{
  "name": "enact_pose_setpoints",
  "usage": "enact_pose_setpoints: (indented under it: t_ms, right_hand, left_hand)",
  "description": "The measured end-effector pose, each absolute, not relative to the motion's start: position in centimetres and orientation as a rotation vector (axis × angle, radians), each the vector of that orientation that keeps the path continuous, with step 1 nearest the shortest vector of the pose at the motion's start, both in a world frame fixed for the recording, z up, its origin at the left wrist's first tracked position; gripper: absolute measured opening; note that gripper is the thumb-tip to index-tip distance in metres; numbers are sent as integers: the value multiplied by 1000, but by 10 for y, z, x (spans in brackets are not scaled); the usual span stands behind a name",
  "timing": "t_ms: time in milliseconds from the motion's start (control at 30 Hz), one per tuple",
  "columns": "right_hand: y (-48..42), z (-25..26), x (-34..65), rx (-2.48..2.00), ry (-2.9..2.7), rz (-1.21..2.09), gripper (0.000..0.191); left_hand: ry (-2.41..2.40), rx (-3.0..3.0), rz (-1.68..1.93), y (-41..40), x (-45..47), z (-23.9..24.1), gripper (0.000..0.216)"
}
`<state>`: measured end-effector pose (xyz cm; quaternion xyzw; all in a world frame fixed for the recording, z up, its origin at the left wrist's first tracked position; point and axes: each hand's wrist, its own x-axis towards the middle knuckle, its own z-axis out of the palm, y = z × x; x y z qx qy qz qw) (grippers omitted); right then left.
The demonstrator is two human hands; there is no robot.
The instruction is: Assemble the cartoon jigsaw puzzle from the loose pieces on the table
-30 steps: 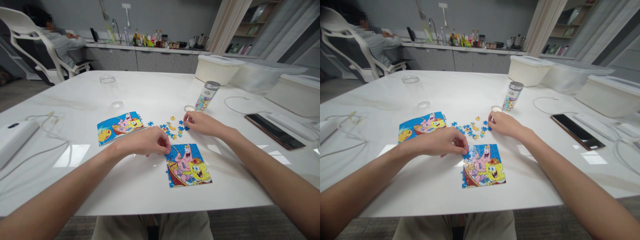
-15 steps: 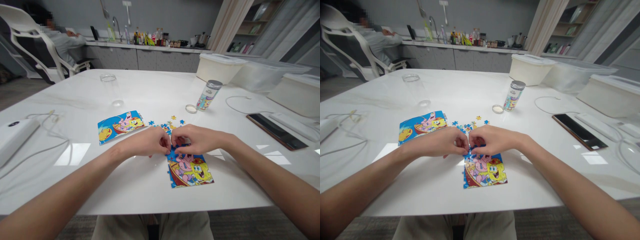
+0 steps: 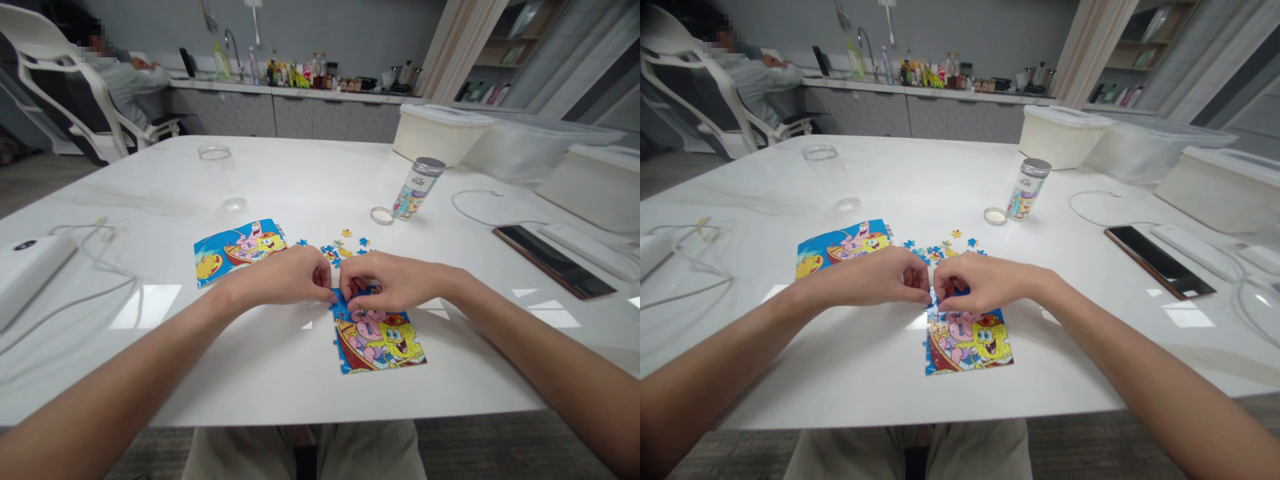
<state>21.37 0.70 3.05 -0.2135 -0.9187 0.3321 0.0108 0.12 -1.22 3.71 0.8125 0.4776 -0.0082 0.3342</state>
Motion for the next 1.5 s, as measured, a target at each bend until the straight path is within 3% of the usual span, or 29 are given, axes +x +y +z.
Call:
enact_pose_setpoints:
  t_ms: [267, 500, 667, 867, 1067, 1300, 1500]
  right_hand:
    - [14, 32, 218, -761, -2899, 914, 5]
    - [22, 33, 220, -1036, -2876, 624, 47]
    - [33, 25, 230, -1088, -2796, 322, 34]
    - [45, 10, 238, -1212, -2767, 383, 15]
    - [44, 13, 238, -1300, -2750, 302, 11]
    - [42, 12, 235, -1241, -2736, 199, 11]
    - [40, 14, 229, -1409, -2605, 104, 18]
  left_hand:
    - [1261, 2146, 20, -15, 7, 35, 19]
    - [1090, 2399, 189, -14, 7, 29, 18]
    - [748, 2797, 179, -19, 6, 31, 16]
    - [548, 2760, 23, -25, 9, 36, 17]
    - [537, 2828, 91, -26, 13, 27, 23]
    - [441, 2884, 109, -44, 30, 9, 58]
    - [489, 2853, 38, -49, 39, 0, 60]
